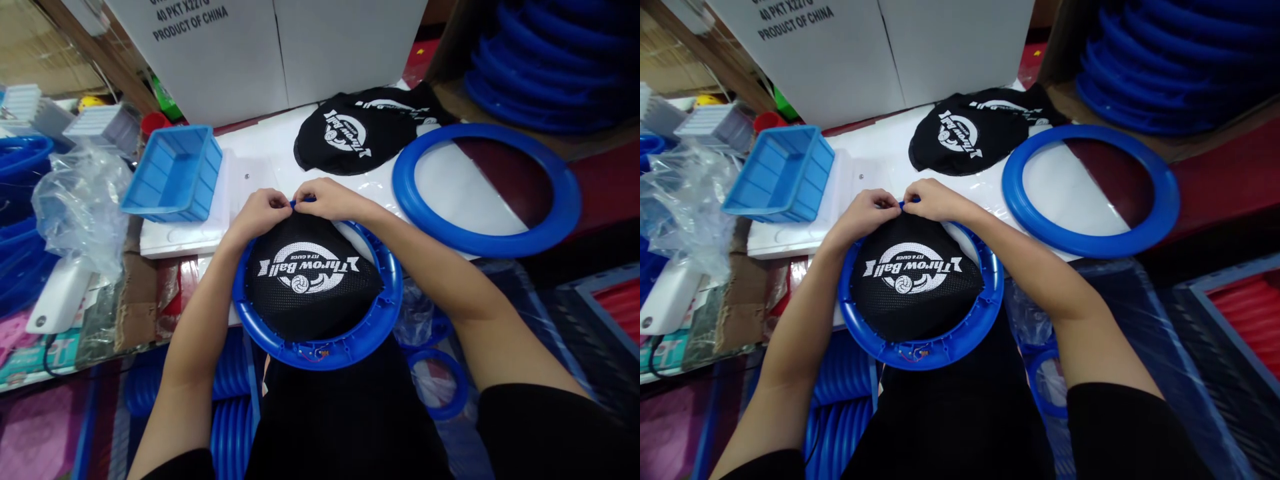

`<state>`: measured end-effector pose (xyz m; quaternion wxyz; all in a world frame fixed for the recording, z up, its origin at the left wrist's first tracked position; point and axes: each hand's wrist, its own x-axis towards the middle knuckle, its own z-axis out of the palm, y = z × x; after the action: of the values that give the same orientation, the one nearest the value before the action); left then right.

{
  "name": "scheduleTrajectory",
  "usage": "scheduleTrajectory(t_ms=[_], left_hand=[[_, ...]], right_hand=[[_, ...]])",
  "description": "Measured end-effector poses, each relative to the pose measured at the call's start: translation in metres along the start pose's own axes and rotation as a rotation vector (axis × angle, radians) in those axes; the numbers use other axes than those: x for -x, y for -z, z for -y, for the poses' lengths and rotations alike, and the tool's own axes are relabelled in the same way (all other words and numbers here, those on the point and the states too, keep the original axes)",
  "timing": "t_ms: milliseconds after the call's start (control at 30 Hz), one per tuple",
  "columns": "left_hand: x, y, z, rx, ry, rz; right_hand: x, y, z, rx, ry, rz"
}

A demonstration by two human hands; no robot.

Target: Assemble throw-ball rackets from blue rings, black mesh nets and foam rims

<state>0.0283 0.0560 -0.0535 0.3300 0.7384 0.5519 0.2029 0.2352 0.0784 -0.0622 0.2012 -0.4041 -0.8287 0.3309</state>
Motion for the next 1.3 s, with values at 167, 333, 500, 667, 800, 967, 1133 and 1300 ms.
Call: scheduleTrajectory(t_ms=[167, 333, 500, 667, 800, 967, 1133, 1300], left_hand=[[0.0, -0.004, 0.0, -0.007, 0.022, -0.027], [0.005, 0.004, 0.006, -0.058, -0.042, -0.017], [0.021, 0.014, 0.006, -0.22, -0.007, -0.068], [0.037, 0.021, 0.001, -0.383, 0.038, -0.137], [0.042, 0.023, -0.005, -0.501, -0.009, -0.14], [0.034, 0.012, -0.007, -0.566, -0.395, 0.049], [0.026, 0.005, -0.006, -0.535, -0.418, 0.116], [0.032, 0.013, -0.008, -0.436, -0.322, 0.118]], right_hand=[[0.002, -0.001, -0.001, 0.013, 0.004, -0.026], [0.018, 0.023, -0.002, 0.003, 0.084, 0.044], [0.038, 0.047, -0.007, 0.109, 0.119, 0.298], [0.044, 0.041, -0.014, 0.212, 0.112, 0.325], [0.044, 0.035, -0.014, 0.245, 0.063, 0.273], [0.039, 0.035, -0.01, 0.27, 0.1, 0.285], [0.041, 0.051, -0.011, 0.299, 0.052, 0.325], [0.05, 0.073, -0.015, 0.343, -0.094, 0.456]])
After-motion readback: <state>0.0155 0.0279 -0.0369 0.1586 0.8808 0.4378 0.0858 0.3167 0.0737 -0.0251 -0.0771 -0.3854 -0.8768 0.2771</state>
